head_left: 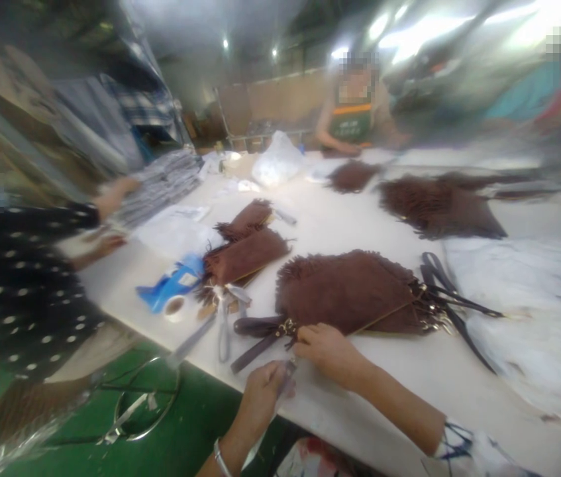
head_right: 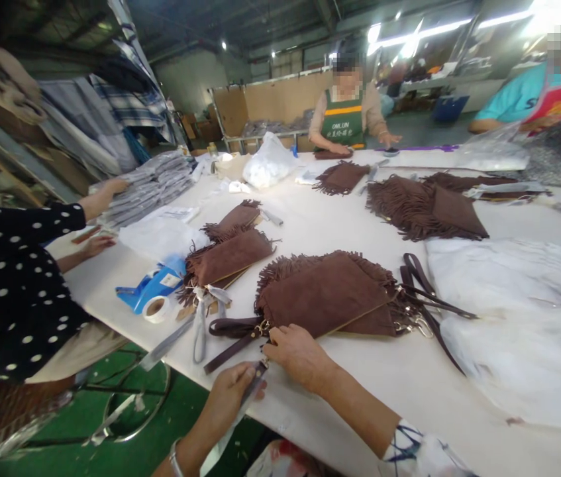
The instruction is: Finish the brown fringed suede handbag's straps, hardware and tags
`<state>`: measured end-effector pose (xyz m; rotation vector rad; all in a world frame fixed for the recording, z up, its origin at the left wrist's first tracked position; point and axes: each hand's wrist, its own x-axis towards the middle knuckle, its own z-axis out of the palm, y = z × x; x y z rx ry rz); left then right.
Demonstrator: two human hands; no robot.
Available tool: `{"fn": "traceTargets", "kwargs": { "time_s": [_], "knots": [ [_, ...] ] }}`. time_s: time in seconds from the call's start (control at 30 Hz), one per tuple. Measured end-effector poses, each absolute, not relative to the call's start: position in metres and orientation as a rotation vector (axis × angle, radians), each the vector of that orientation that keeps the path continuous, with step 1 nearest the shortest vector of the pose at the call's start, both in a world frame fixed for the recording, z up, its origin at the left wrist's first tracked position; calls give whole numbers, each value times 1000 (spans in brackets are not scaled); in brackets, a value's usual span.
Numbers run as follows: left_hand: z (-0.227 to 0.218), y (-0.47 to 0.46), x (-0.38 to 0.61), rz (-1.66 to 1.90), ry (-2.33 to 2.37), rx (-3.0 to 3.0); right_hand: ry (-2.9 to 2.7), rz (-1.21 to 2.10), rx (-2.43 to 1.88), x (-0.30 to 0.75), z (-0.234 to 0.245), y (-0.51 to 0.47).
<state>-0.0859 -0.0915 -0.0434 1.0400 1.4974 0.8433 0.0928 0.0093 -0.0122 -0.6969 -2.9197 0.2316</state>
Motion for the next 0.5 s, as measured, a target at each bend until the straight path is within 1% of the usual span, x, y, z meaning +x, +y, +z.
{"fn": "traceTargets", "kwargs": {
  "time_s": [0.17,0.37,0.5],
  "knots": [
    [-45,-81,-81,914,1482,974,-2838,321,-755,92,-17,13],
    [-41,-65,-67,959,1481,906,-2620,714,-776,94,-21,18],
    [-42,-55,-54,949,1392,797,-2468,925,-733,99,-25,19]
  ]
}}
